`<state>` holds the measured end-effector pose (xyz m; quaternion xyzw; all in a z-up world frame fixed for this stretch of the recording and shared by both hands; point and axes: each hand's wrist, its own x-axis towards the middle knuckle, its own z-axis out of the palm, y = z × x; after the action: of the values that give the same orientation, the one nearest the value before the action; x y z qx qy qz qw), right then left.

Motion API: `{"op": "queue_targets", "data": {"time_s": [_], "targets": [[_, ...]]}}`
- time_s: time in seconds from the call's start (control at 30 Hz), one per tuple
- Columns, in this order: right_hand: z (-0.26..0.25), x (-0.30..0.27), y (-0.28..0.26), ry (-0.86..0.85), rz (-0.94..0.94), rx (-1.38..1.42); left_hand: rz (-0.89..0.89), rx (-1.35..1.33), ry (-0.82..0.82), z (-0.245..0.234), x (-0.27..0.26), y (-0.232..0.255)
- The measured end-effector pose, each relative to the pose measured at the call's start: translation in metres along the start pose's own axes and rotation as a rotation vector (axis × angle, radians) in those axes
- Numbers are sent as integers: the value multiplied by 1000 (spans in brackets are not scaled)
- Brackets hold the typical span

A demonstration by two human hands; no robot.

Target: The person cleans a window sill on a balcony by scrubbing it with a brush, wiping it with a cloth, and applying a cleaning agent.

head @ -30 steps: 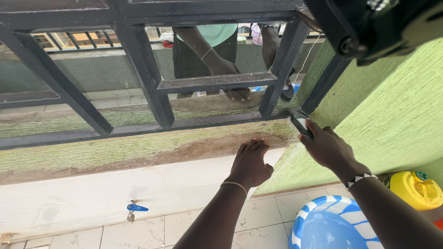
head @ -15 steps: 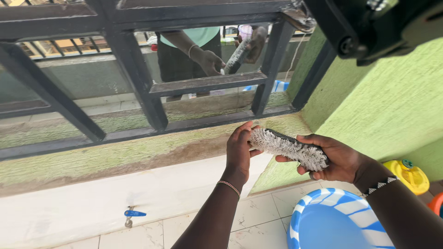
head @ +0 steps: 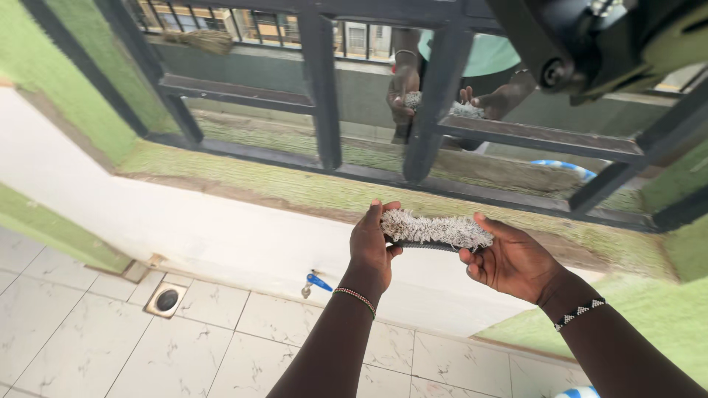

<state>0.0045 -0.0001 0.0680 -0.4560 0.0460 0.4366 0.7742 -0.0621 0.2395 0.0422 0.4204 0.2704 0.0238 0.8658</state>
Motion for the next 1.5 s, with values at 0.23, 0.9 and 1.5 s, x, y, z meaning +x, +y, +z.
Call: {"op": "queue_targets", "data": {"time_s": [0.23, 0.9, 1.5], "targets": [[102, 80, 35, 213, 89, -191, 132, -51, 34, -90, 0, 68], [219, 223, 52, 208, -154, -747, 284, 195, 138, -223, 94, 189], [262, 273, 99, 645, -315, -948, 584, 1133, 109, -274, 127, 242]]}}
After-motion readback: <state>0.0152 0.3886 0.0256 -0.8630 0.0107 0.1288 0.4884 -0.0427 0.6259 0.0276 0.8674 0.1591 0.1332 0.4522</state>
